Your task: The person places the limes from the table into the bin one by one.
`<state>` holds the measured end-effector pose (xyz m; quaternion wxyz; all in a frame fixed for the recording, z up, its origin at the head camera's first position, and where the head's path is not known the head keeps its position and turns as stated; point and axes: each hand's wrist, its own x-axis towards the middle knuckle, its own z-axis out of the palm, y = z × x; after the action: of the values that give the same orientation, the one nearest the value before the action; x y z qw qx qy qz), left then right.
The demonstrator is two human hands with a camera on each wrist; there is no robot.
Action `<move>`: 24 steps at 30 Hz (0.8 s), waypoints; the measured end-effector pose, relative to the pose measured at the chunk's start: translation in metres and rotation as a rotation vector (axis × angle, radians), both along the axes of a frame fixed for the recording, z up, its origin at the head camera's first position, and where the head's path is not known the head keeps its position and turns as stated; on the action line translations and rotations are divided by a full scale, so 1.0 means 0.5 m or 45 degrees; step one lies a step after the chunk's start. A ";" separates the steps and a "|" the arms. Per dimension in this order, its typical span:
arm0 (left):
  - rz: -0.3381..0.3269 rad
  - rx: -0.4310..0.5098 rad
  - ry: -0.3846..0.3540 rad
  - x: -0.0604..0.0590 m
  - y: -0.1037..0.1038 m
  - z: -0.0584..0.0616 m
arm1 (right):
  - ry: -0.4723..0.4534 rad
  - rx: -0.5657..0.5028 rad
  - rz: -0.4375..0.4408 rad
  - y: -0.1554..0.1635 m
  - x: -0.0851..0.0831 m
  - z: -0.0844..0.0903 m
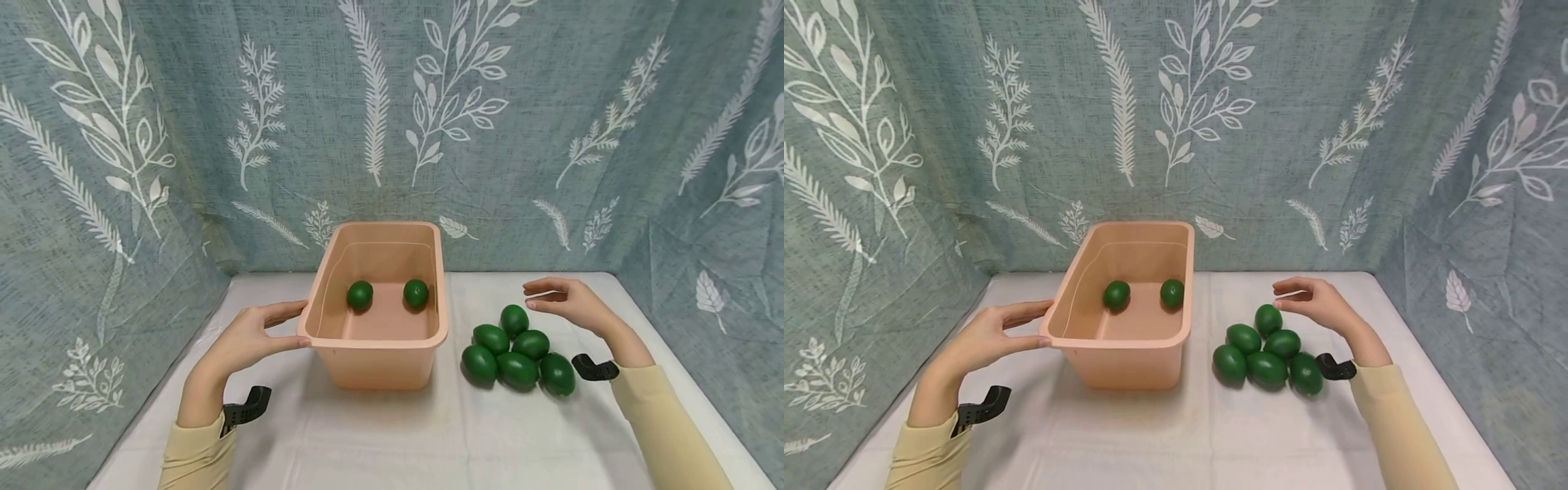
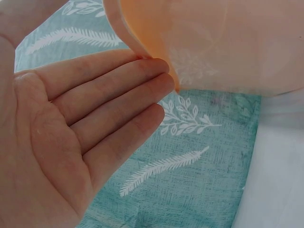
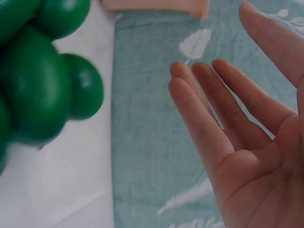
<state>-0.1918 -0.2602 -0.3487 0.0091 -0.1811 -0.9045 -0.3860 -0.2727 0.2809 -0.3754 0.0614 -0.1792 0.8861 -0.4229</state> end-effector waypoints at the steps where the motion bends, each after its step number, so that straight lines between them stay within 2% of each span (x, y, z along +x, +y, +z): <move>1: 0.001 0.001 -0.002 0.001 0.000 0.000 | 0.006 0.007 -0.008 0.005 0.004 -0.005; 14: -0.006 -0.008 0.005 0.005 0.002 -0.002 | 0.047 0.110 -0.113 0.052 0.077 -0.076; 24: -0.001 -0.012 0.008 0.003 -0.001 -0.001 | 0.033 0.167 -0.155 0.078 0.118 -0.103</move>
<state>-0.1901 -0.2604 -0.3494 0.0110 -0.1828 -0.9061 -0.3813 -0.2139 0.3198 -0.4269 0.0356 -0.1260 0.9220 -0.3644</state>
